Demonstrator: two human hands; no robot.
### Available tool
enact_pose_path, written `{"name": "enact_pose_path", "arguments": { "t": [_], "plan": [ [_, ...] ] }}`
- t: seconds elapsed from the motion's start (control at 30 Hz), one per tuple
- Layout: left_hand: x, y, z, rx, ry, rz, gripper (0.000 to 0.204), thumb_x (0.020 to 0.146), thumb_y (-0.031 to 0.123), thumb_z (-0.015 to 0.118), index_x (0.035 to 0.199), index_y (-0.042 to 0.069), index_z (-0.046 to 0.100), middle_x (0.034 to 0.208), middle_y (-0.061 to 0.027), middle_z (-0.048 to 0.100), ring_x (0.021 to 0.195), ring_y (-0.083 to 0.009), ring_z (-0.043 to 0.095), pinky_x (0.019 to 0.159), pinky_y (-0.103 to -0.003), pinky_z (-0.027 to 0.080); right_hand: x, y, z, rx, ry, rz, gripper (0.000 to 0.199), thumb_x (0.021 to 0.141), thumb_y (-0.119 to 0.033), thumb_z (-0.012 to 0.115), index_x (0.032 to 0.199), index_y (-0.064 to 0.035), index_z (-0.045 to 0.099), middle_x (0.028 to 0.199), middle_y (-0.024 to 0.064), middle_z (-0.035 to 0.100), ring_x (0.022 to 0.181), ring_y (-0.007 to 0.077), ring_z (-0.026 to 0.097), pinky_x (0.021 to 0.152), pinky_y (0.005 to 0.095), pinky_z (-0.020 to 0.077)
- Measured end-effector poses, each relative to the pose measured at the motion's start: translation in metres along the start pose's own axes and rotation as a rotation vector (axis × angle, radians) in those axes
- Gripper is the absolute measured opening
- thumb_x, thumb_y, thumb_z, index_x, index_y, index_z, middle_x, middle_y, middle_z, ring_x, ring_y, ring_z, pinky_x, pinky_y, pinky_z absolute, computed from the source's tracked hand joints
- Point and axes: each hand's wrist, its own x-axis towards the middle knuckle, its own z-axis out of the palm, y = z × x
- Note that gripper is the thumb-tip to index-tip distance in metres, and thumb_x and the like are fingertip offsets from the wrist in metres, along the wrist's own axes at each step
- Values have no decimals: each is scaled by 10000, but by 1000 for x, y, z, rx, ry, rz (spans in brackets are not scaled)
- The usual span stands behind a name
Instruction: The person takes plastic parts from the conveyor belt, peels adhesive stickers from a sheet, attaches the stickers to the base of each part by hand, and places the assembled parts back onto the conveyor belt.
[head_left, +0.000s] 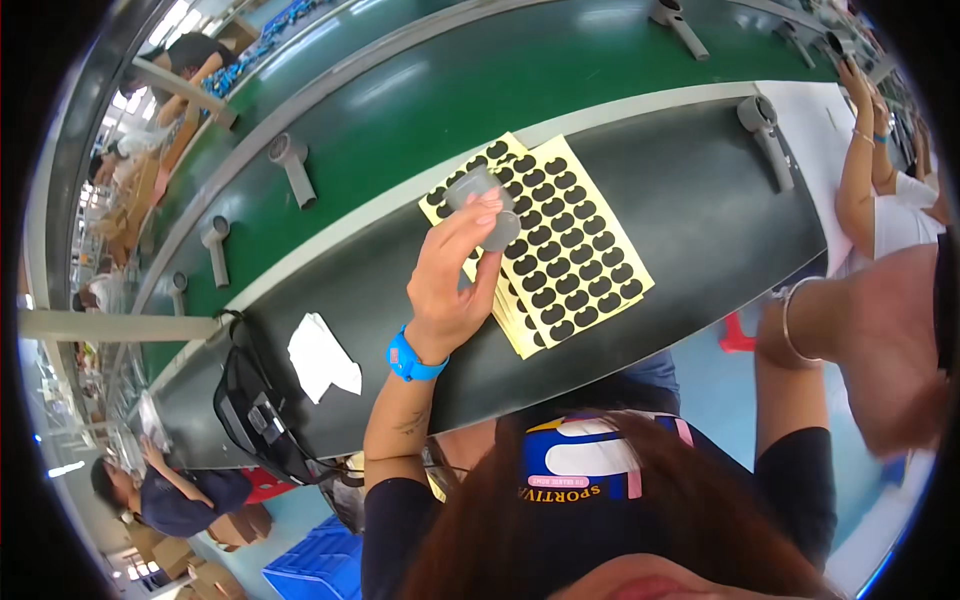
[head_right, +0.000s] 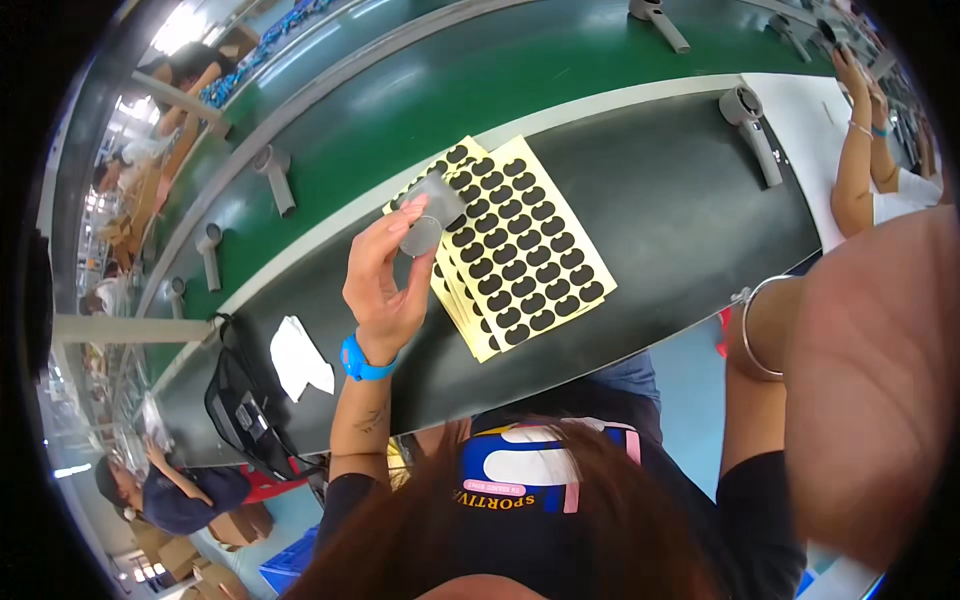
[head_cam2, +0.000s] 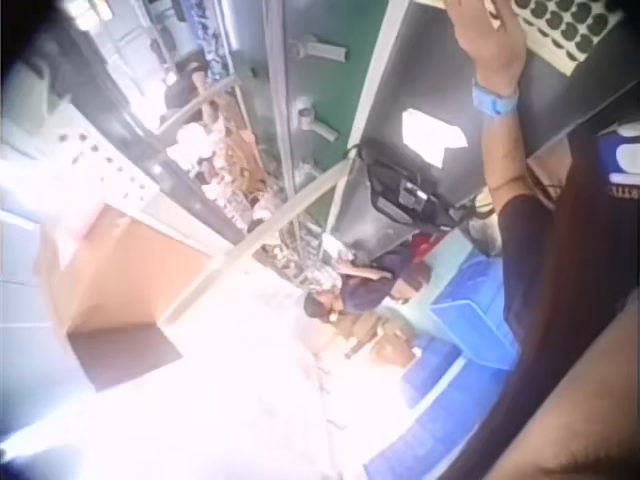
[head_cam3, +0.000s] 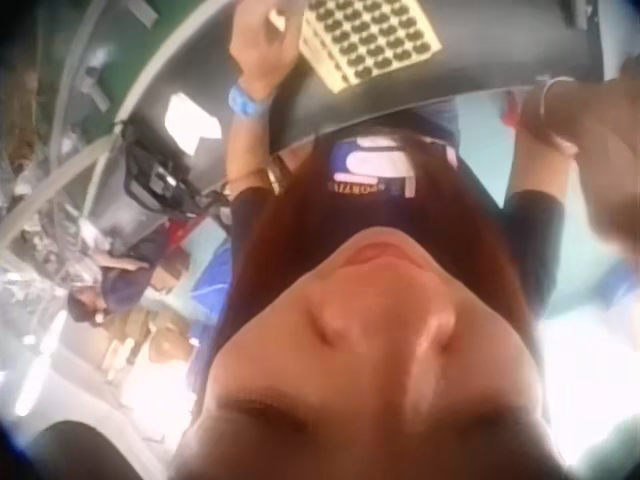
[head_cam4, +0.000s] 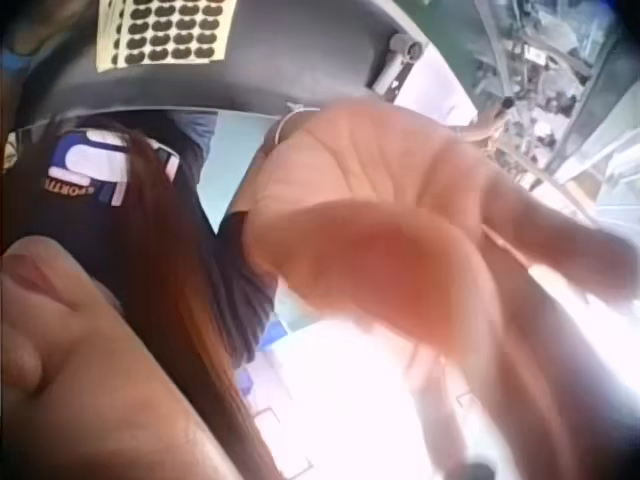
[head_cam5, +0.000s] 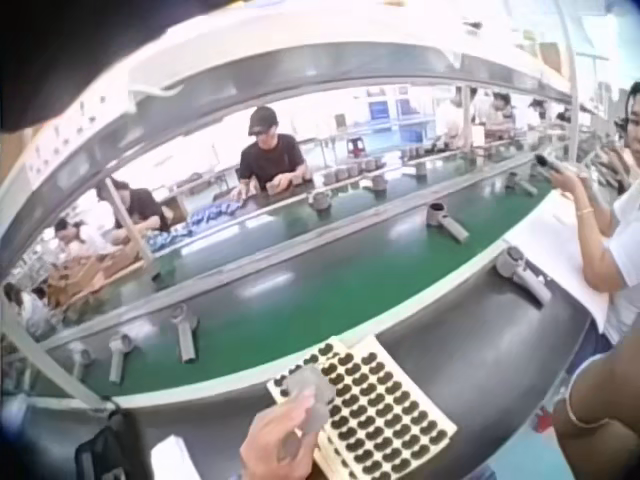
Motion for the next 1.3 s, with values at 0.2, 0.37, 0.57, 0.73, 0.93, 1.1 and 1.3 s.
{"name": "enact_pose_path", "arguments": {
  "t": [0.2,0.37,0.57,0.73,0.93,1.1,1.3],
  "plan": [
    [-9,9,11,-153,35,-175,431,714,-126,671,1113,6,580,1151,-162,605,1047,-293,616,925,-384,525,-46,-6,3,-99,-404,257,199,857,30,552,1053,8,576,1008,198,571,932,270,557,840,406,466],
    [-18,29,-2,-144,33,-346,443,662,-94,710,1082,39,660,1204,-127,543,1042,-261,602,851,-345,525,-104,-38,24,-8,-433,707,126,818,90,593,935,46,612,942,159,592,864,218,564,801,322,457],
    [-11,52,6,-36,-48,-520,452,678,-58,737,1111,53,672,1149,-66,620,888,-138,601,704,-250,499,-114,-45,46,35,-602,1013,188,781,108,648,957,42,659,882,101,619,808,148,578,745,257,462],
    [-11,57,17,-213,-21,-584,477,718,-127,662,1160,51,648,1229,-106,605,981,-140,609,724,-248,530,-120,-39,55,142,-563,1159,411,806,82,644,1193,22,520,843,72,625,964,183,628,820,287,483],
    [-9,56,16,-463,-50,-725,479,737,-165,643,1185,2,618,1267,-145,550,1012,-161,604,781,-253,564,-124,-35,50,167,-610,1205,427,823,109,603,1209,19,445,896,85,614,1028,189,623,845,278,511],
    [-6,50,14,-689,-101,-739,517,730,-157,672,1225,-54,566,1310,-193,487,1004,-222,621,822,-301,581,-123,-33,47,175,-610,1220,424,819,120,597,1197,16,437,895,90,614,1032,197,623,834,280,526],
    [-7,47,12,-746,-133,-788,495,748,-150,663,1224,-72,555,1336,-211,452,1049,-288,618,864,-347,577,-121,-31,46,170,-619,1226,450,812,133,592,1190,0,389,882,104,612,999,211,638,824,288,536]
  ]
}}
